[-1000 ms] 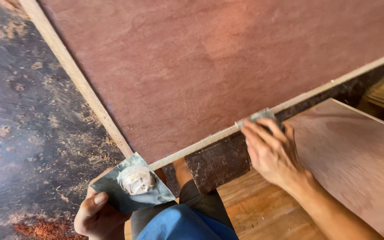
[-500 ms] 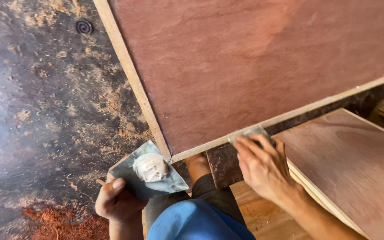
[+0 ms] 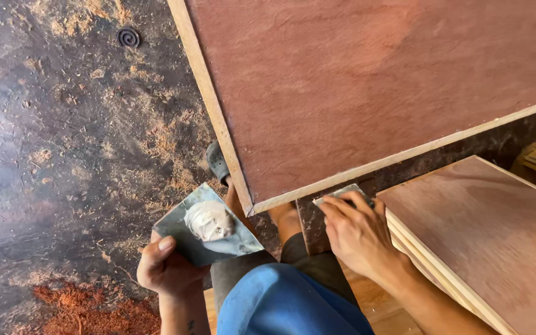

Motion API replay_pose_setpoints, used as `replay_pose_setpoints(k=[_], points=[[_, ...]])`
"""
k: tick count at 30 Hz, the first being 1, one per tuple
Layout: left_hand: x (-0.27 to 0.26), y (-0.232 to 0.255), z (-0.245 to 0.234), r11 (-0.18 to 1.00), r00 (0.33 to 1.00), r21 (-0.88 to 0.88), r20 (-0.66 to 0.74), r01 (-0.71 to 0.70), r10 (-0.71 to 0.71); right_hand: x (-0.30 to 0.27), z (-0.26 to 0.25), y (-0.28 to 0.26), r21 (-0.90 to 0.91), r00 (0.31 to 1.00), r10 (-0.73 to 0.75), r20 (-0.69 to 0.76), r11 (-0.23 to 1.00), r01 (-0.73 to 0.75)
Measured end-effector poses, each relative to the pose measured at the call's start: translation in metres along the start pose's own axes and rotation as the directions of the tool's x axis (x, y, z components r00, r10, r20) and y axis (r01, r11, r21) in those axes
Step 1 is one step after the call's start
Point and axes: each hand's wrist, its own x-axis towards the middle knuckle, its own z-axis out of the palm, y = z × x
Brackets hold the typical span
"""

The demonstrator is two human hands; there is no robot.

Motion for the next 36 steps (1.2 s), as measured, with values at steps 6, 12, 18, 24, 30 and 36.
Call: replay_pose_setpoints(k=[6,12,18,24,30,36], points=[[-0.004,0.008,0.028,0.985,0.997,0.166,0.062,-0.045,0.035,-0.031,-0.022,0.043,0.363,0.994,0.105,-0.026,0.927,-0.089],[-0.009,-0.007,0.078,0.928,0.966,0.293,-0.182,0.231,-0.184,-0.054,-0.051,0.144,0.35,0.952,0.306,-0.016,0.893,-0.281],[-0.021,-0.093,0.089,0.953,0.994,0.287,-0.083,0.099,-0.078,-0.043,-0.056,0.243,0.045,0.934,0.072,-0.35,0.997,-0.06],[-0.025,-0.218,0.111,0.996,0.974,0.035,0.212,0.076,-0.082,-0.024,-0.037,0.308,-0.12,0.851,-0.163,-0.5,0.986,0.118],[-0.049,-0.294,0.161,0.998,0.997,0.048,0.073,0.029,-0.032,-0.021,-0.038,0.323,-0.031,0.907,-0.108,-0.406,0.994,0.105],[-0.052,-0.304,0.149,0.999,0.994,-0.021,0.098,-0.036,0.038,-0.027,-0.046,0.334,-0.083,0.868,-0.136,-0.478,0.991,0.109]])
